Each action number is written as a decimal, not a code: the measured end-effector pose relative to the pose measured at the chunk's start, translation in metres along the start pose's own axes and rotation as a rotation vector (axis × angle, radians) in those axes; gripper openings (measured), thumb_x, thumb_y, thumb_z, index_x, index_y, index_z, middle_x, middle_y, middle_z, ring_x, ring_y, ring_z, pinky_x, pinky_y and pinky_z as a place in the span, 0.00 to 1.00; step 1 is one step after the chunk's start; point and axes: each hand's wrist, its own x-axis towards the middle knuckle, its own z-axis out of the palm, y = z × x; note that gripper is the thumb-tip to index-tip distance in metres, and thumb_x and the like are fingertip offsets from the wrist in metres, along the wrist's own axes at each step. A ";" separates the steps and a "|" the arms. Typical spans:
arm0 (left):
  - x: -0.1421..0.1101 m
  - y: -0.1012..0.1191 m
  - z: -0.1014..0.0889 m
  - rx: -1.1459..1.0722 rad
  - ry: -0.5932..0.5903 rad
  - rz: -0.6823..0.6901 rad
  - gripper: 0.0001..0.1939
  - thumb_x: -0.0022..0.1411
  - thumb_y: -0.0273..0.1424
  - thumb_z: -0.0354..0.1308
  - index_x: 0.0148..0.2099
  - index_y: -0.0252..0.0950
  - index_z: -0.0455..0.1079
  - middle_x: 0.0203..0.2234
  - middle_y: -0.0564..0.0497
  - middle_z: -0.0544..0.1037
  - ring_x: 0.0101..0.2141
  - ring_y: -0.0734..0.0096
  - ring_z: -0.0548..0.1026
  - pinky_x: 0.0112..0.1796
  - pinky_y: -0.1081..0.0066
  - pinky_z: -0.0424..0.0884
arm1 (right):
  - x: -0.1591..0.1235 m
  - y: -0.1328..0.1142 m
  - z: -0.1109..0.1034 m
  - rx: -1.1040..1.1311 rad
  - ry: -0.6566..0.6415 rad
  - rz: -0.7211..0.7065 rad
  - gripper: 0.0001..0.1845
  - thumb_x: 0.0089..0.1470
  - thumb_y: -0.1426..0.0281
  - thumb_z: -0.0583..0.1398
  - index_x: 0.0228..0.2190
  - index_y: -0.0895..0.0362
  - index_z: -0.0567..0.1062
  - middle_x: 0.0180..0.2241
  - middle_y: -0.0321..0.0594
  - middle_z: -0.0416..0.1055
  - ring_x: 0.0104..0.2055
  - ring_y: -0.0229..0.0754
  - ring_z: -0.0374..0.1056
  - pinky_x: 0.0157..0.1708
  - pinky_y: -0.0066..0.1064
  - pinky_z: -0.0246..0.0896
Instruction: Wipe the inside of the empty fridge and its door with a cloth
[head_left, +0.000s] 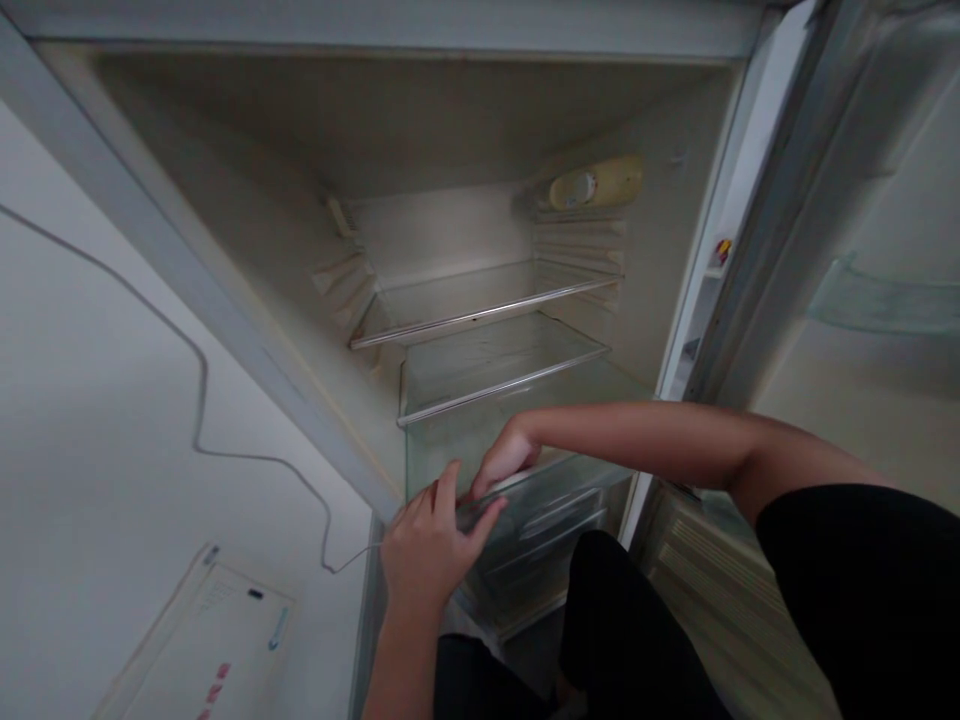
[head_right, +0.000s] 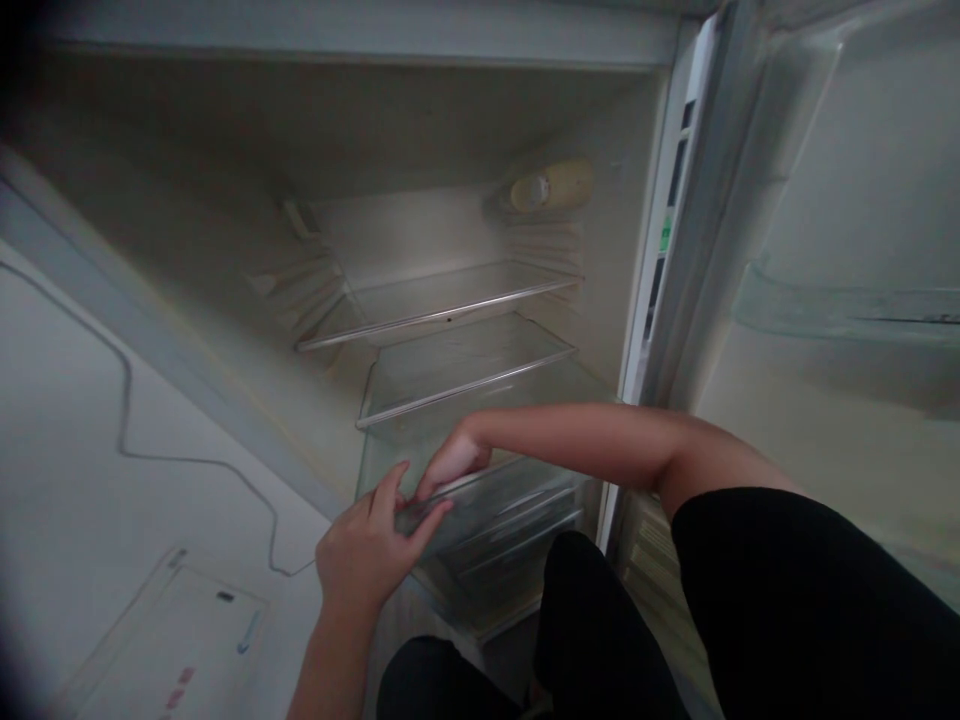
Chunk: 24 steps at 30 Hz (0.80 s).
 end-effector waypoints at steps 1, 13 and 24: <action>0.001 0.000 0.000 -0.007 -0.001 0.001 0.35 0.63 0.58 0.55 0.60 0.36 0.70 0.33 0.47 0.83 0.33 0.59 0.80 0.34 0.66 0.67 | -0.012 0.001 -0.001 0.013 -0.006 0.013 0.17 0.66 0.66 0.53 0.38 0.62 0.80 0.29 0.36 0.77 0.28 0.37 0.72 0.35 0.28 0.68; 0.001 0.003 -0.002 -0.064 0.024 0.042 0.29 0.64 0.54 0.57 0.53 0.35 0.73 0.37 0.46 0.84 0.35 0.59 0.81 0.34 0.65 0.67 | -0.110 0.038 0.056 -0.694 0.695 0.044 0.37 0.71 0.52 0.42 0.44 0.66 0.81 0.40 0.57 0.78 0.43 0.50 0.75 0.41 0.35 0.62; -0.006 0.002 -0.005 -0.027 -0.086 -0.010 0.26 0.59 0.45 0.63 0.56 0.37 0.72 0.37 0.45 0.83 0.36 0.55 0.81 0.34 0.64 0.69 | -0.041 -0.012 0.065 -0.719 0.511 -0.303 0.24 0.68 0.59 0.50 0.41 0.64 0.79 0.38 0.48 0.77 0.33 0.39 0.66 0.36 0.27 0.58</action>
